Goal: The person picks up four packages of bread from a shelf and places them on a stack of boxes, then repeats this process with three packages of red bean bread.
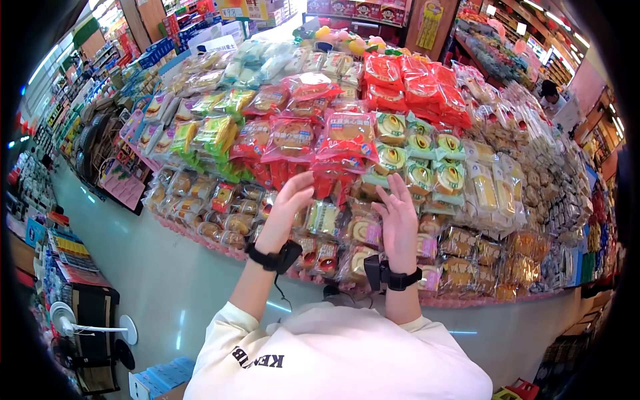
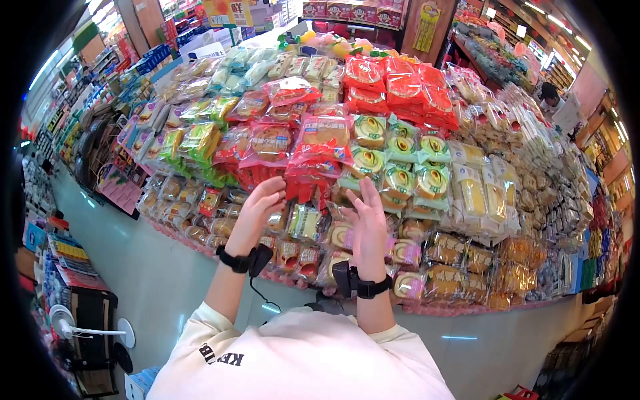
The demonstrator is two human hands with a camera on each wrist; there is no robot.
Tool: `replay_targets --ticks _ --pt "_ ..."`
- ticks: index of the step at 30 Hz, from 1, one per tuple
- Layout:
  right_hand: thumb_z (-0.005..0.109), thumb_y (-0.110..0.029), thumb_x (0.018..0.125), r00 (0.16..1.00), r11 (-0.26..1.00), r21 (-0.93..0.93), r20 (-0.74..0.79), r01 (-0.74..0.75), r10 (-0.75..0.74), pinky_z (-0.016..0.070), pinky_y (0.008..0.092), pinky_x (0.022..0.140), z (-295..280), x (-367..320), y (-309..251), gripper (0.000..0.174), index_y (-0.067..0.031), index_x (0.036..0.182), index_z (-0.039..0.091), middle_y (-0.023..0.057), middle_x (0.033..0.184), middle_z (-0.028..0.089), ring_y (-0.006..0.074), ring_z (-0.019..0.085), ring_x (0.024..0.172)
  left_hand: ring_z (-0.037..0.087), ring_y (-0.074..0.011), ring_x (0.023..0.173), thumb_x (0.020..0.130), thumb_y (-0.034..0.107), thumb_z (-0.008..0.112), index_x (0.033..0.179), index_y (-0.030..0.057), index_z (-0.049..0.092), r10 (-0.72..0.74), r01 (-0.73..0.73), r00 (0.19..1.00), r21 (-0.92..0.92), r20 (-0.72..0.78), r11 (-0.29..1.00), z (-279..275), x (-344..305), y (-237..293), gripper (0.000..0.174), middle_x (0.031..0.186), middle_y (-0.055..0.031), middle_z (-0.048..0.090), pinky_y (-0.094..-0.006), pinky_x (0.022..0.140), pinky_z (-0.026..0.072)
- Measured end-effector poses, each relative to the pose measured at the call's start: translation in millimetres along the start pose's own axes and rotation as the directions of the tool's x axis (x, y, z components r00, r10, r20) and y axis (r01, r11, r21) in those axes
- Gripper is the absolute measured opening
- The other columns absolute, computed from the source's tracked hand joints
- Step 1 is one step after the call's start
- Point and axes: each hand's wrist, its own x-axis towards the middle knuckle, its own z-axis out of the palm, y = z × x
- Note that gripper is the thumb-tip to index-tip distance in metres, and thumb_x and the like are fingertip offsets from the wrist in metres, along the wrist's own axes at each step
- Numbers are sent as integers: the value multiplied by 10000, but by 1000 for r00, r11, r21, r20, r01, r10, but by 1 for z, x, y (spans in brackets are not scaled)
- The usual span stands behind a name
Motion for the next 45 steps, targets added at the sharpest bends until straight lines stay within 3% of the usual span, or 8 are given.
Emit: replay_targets --ticks 12,15,26,32,37,40,43,45 --pt "494 -143 869 967 972 83 151 -218 204 387 358 958 -19 50 17 570 -25 1389 291 156 1396 360 244 445 1200 585 -146 863 890 196 580 1079 32 528 -215 159 927 -198 -308 967 27 91 -37 255 952 -39 574 -315 763 517" --pt "492 -155 880 950 953 116 175 -281 259 397 366 952 -27 56 23 539 -12 1368 312 171 1366 393 262 467 1184 591 -130 825 880 62 546 814 71 483 -83 29 964 -213 -253 977 31 89 -33 92 880 -30 580 -308 785 526" --pt "478 -196 932 880 875 209 303 -437 367 422 385 952 0 45 30 466 -8 1336 342 138 1271 487 250 514 1136 517 -107 835 787 -89 466 723 75 342 92 -174 966 -346 -241 922 26 19 -5 215 1001 -95 563 -243 767 434" --pt "533 -70 894 864 900 131 367 -415 345 421 321 943 9 23 37 482 0 1334 349 83 1244 506 165 503 1125 524 -171 1015 725 -63 474 772 70 371 238 -265 964 -331 -122 905 2 -24 -2 174 1214 -159 520 -302 873 420" --pt "551 -55 881 836 911 77 434 -404 335 399 314 964 33 -3 36 496 3 1332 351 82 1240 509 157 500 1122 508 -150 1088 752 58 587 1189 0 463 202 -280 942 -296 -266 913 11 -68 29 459 1202 -112 534 -295 928 401" --pt "561 -65 875 823 930 8 468 -368 322 479 294 842 51 -27 32 495 -7 1323 358 90 1179 546 161 573 999 520 -128 1069 780 106 647 1270 -16 430 213 -262 949 -205 -234 943 -5 -100 31 550 1166 -78 556 -286 924 412" --pt "609 -115 844 708 892 -144 558 -429 432 475 228 472 74 -54 20 548 -44 1325 357 94 1049 594 143 617 674 545 -105 1011 782 122 689 1221 -17 472 178 -199 934 -38 -311 979 -9 -141 47 509 1118 -48 586 -272 892 435" --pt "620 -127 838 676 885 -187 584 -427 449 490 236 552 81 -70 29 555 -35 1321 363 91 1074 585 142 614 746 554 -102 993 780 102 691 1204 -18 488 194 -209 907 0 -373 978 -11 -170 59 486 1100 -42 597 -269 879 444"
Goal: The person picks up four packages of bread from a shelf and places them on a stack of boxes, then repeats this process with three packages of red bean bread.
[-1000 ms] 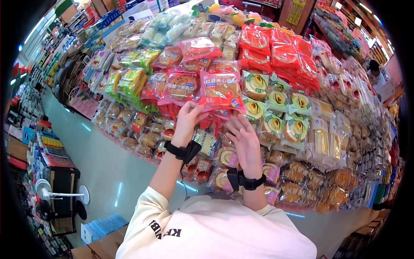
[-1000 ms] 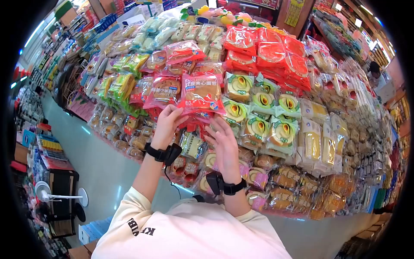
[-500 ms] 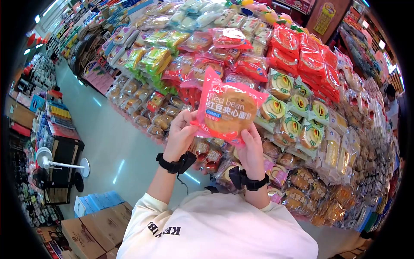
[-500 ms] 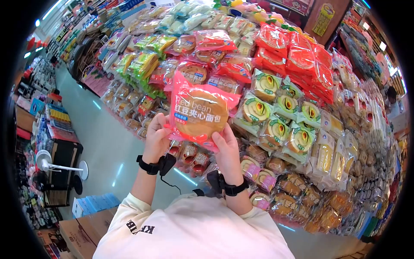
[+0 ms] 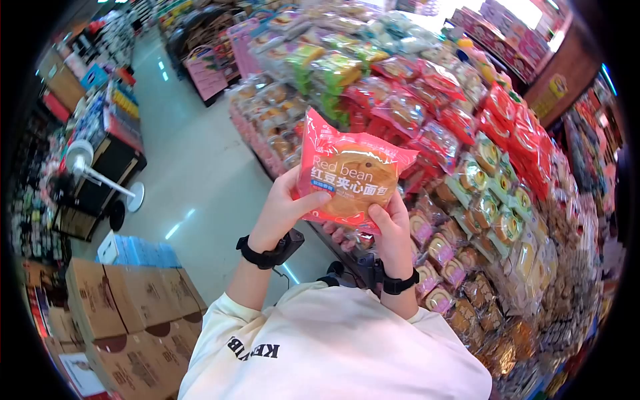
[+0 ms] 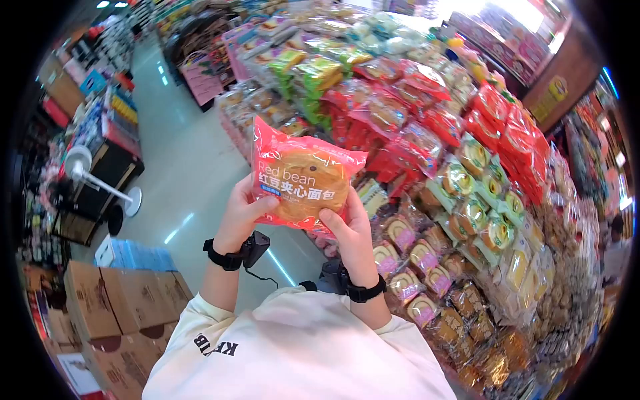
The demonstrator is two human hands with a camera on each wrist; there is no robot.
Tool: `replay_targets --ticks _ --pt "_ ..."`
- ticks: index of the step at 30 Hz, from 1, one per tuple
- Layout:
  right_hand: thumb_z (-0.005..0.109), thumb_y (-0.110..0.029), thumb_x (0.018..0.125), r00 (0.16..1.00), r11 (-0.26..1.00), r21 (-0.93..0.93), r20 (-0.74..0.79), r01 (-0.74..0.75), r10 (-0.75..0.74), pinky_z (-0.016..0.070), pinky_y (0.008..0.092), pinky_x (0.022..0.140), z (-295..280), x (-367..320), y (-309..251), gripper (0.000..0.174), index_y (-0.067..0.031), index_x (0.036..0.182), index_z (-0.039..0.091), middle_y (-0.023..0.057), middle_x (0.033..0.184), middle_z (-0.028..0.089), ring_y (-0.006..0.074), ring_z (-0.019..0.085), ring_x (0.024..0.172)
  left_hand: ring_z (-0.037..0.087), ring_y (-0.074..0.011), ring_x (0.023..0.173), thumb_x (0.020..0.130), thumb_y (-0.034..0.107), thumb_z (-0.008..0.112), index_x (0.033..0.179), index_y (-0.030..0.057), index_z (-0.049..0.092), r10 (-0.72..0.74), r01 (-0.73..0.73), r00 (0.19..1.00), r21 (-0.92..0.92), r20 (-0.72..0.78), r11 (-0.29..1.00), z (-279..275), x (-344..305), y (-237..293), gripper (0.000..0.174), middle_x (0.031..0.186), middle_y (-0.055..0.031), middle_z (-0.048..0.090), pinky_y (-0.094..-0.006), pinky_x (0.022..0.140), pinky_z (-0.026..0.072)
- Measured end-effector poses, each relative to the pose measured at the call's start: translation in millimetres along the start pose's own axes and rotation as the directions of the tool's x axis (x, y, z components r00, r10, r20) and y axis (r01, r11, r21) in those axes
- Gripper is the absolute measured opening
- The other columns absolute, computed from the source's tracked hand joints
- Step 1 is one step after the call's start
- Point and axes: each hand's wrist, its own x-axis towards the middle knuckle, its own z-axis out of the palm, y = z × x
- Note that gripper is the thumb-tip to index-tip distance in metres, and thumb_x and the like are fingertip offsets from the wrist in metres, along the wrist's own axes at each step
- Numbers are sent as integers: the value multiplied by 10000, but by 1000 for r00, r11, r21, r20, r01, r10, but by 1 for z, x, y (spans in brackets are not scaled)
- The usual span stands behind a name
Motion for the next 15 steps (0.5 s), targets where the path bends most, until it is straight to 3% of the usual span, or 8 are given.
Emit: replay_targets --ticks 1,2,4,5,7,15 --pt "630 -138 833 1000 999 -33 9 -15 15 505 245 632 9 -2 7 562 -27 1317 368 88 1099 576 142 610 818 563 -99 975 778 83 694 1187 -19 503 6 -5 999 29 -41 1000 -6 -13 8 463 1081 -37 608 -267 865 453" --pt "630 -138 833 999 999 -35 41 -27 28 505 245 632 21 -4 11 562 -27 1317 368 88 1099 576 142 610 818 563 -99 975 778 83 694 1187 -19 503 23 -20 997 32 -72 999 -13 -26 15 463 1081 -37 608 -267 865 453" --pt "649 -154 824 986 999 -39 163 25 -18 466 265 826 46 -9 21 565 -2 1299 384 80 1156 550 138 558 994 565 -105 979 766 73 701 1176 -17 516 48 -43 991 45 -125 998 -28 -55 29 458 1085 -48 611 -278 866 454" --pt "649 -154 824 981 999 -38 194 12 -5 466 265 826 60 -14 25 565 -2 1299 384 80 1156 550 138 558 994 565 -105 979 766 73 701 1176 -17 516 64 -56 986 51 -155 997 -36 -70 35 458 1085 -48 611 -278 866 454" --pt "682 -158 804 970 996 -1 229 -86 84 385 275 950 86 -26 35 590 15 1288 392 76 1202 525 134 483 1124 567 -112 979 754 60 709 1172 -18 521 120 -89 972 158 -203 983 -52 -100 46 465 1086 -56 614 -283 869 454" --pt "745 -151 754 856 998 21 515 -54 35 453 286 881 167 -81 104 604 11 1238 422 76 1179 554 147 546 1056 546 -114 1006 695 30 750 1194 -16 503 177 -78 935 308 -307 948 -104 -239 80 559 1100 -56 602 -287 883 444"
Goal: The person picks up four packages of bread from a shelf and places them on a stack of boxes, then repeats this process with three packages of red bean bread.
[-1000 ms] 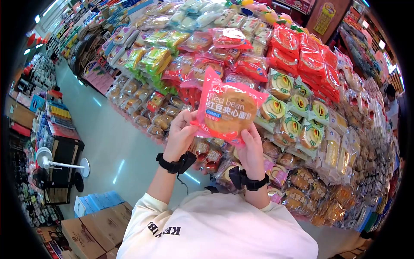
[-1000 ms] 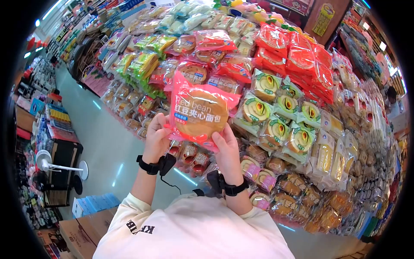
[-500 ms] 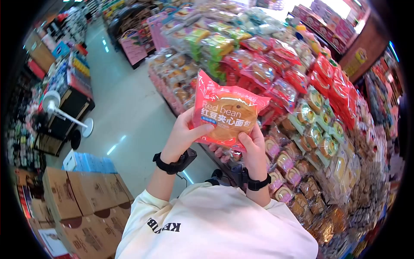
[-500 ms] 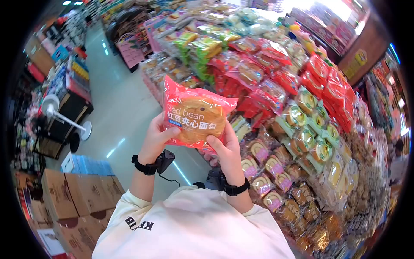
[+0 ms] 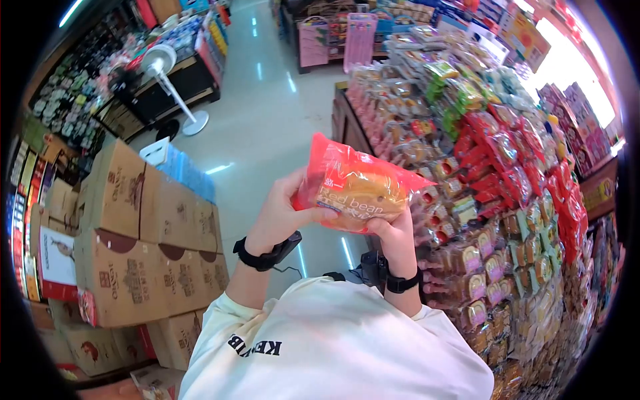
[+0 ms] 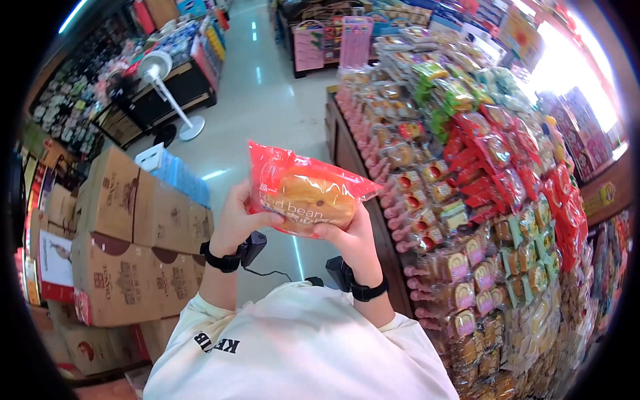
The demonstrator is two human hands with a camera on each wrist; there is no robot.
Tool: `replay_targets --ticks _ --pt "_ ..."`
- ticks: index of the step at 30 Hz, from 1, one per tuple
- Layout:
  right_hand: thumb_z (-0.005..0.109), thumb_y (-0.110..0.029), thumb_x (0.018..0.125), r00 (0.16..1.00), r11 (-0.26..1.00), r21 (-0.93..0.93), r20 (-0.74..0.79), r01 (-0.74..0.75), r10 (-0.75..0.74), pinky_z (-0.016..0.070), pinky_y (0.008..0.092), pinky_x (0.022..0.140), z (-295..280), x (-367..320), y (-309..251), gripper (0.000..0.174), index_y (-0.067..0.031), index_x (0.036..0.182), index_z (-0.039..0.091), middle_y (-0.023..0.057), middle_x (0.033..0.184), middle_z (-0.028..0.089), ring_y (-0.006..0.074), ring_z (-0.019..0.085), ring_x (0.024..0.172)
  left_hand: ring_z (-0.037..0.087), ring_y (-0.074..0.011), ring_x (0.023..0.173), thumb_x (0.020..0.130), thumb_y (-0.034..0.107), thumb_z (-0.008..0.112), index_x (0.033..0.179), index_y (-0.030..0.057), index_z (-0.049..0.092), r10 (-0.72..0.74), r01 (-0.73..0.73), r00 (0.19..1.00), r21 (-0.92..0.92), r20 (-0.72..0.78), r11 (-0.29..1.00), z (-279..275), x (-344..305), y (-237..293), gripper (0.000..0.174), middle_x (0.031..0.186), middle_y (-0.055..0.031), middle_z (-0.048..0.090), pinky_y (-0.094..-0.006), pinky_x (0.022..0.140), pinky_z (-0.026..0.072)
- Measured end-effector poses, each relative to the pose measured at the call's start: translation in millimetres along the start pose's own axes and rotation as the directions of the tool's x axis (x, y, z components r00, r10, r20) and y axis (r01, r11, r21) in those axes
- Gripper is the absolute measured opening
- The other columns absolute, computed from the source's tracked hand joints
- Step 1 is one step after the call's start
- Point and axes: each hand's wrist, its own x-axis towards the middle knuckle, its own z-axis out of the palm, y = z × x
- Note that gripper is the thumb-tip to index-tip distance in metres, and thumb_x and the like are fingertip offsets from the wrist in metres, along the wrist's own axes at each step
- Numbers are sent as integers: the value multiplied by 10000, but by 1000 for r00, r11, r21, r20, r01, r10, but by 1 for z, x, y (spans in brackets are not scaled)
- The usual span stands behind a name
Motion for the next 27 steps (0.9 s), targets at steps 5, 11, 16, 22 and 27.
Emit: replay_targets --ticks 5,11,16,22,27 --pt "746 -153 755 989 998 33 138 -57 52 476 272 840 73 -6 35 561 14 1203 451 72 1129 584 138 573 1005 531 -118 1027 689 50 764 1224 -16 482 8 0 988 52 -153 999 -52 -78 12 609 1120 -58 587 -291 895 435" --pt "723 -219 784 935 979 46 308 -200 176 471 268 821 158 -5 80 519 21 1175 479 75 1114 592 131 575 978 534 -119 1019 724 94 745 1239 -21 473 94 -59 902 95 -421 994 -103 -168 30 594 1112 -57 583 -287 886 438" --pt "683 -332 813 853 956 -8 449 -294 267 450 275 832 217 -9 111 571 30 1194 458 77 1111 587 139 565 973 542 -106 991 760 120 720 1222 -23 488 75 -51 779 57 -623 997 -124 -235 45 536 1103 -55 587 -272 866 445" --pt "581 -426 871 712 920 -78 609 -385 350 443 308 872 268 -10 146 571 20 1203 450 86 1152 557 165 545 1036 542 -96 980 754 131 731 1190 -25 512 113 -3 578 136 -808 991 -143 -293 39 512 1083 -59 595 -265 846 449" --pt "561 -491 862 582 908 -95 739 -407 339 439 308 879 318 1 179 630 20 1214 451 86 1155 560 165 545 1040 535 -91 981 753 135 733 1189 -24 514 179 -41 415 178 -892 983 -164 -322 36 513 1078 -50 594 -266 836 453"
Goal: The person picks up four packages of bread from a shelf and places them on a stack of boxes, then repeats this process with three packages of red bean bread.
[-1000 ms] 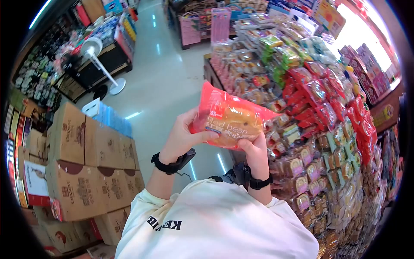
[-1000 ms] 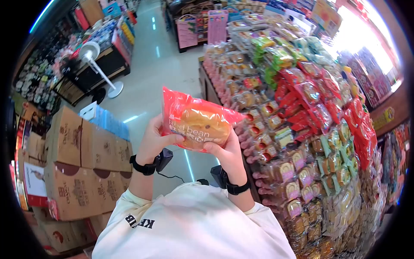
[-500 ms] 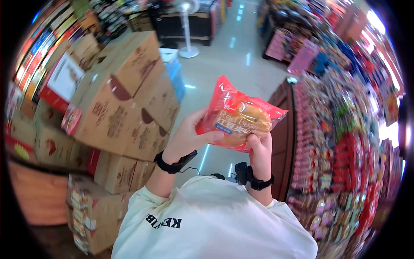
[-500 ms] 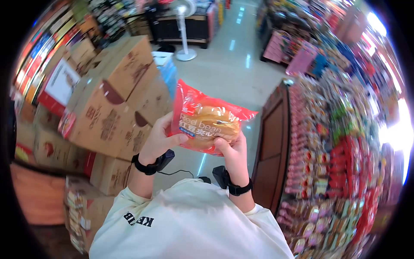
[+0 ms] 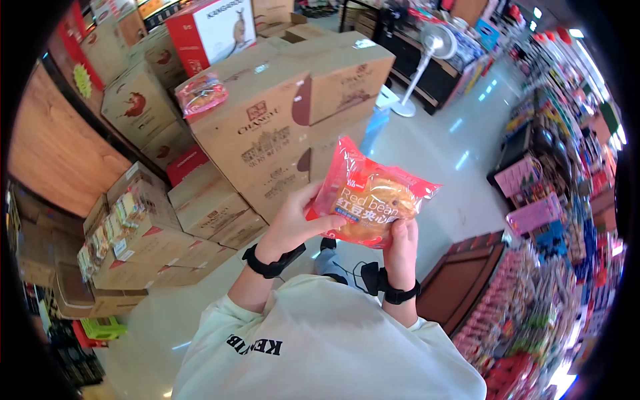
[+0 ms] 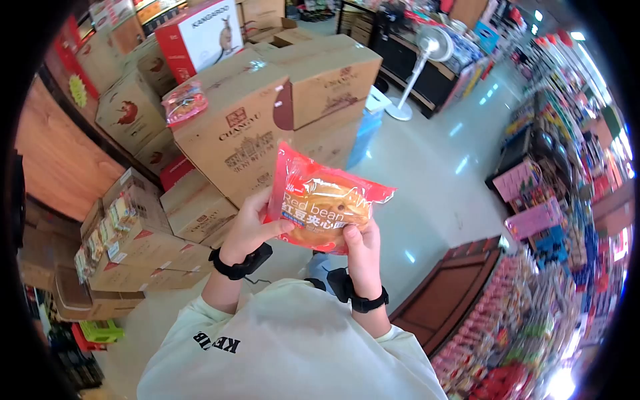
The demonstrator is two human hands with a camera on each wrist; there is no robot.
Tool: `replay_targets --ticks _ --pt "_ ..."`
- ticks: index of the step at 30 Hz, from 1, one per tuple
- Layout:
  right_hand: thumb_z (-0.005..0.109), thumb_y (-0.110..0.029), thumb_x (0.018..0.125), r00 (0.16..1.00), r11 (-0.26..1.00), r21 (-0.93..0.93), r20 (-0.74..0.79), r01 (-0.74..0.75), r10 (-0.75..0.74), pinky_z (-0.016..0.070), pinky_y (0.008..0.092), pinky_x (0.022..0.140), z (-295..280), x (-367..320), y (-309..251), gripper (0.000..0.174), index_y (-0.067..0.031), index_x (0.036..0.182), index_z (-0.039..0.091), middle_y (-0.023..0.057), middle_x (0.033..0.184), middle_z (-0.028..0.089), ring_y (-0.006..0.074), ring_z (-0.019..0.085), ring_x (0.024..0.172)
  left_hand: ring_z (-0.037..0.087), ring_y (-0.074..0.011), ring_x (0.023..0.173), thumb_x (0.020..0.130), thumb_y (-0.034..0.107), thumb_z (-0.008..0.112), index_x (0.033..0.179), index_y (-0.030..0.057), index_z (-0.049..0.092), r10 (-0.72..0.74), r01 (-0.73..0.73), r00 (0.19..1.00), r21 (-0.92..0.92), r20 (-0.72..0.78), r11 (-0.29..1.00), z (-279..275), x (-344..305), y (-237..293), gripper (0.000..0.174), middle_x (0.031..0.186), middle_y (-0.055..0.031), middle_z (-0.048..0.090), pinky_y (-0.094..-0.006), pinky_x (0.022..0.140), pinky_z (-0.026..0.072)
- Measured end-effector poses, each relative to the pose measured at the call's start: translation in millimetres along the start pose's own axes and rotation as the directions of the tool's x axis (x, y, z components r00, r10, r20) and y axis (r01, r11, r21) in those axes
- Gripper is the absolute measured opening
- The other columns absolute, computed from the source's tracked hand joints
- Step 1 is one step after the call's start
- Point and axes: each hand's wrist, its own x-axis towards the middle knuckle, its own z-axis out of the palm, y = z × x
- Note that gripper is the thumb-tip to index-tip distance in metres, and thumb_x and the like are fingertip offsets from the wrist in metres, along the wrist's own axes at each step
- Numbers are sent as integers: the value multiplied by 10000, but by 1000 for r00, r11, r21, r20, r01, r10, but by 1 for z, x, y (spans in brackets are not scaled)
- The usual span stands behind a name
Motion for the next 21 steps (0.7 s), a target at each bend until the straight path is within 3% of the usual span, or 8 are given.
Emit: replay_targets --ticks 5,8,11,14,21 --pt "545 -478 878 991 999 40 127 28 -33 452 292 849 8 65 7 612 31 1207 457 91 1131 577 152 568 996 527 -92 983 754 124 730 1182 -22 518 15 -21 995 -57 -100 998 -16 28 8 499 1085 -47 592 -270 848 448" --pt "538 -449 891 983 998 65 183 -3 -9 445 296 862 7 106 7 583 34 1208 459 99 1143 573 154 563 1007 531 -95 971 754 124 731 1185 -21 513 93 -86 993 85 -76 993 -28 52 13 504 1091 -46 591 -266 850 447" --pt "546 -422 892 959 995 41 272 -88 73 424 305 900 7 145 10 570 36 1218 452 104 1169 557 162 545 1042 541 -95 957 767 113 718 1180 -20 511 12 8 990 141 -137 990 -37 68 12 480 1099 -52 591 -258 844 449" --pt "611 -338 866 944 988 103 322 -116 77 398 302 935 12 171 12 574 40 1258 430 96 1176 557 172 519 1085 549 -96 954 782 87 700 1173 -23 511 45 -25 970 87 -240 996 -43 86 3 448 1096 -57 593 -254 835 459" --pt "573 -178 866 904 977 139 417 -164 92 341 309 1003 20 221 35 586 13 1348 301 111 1314 436 180 418 1213 586 -151 969 860 75 616 1171 -39 494 12 -54 884 -76 -468 996 -52 110 -17 353 1083 -82 591 -303 822 520"
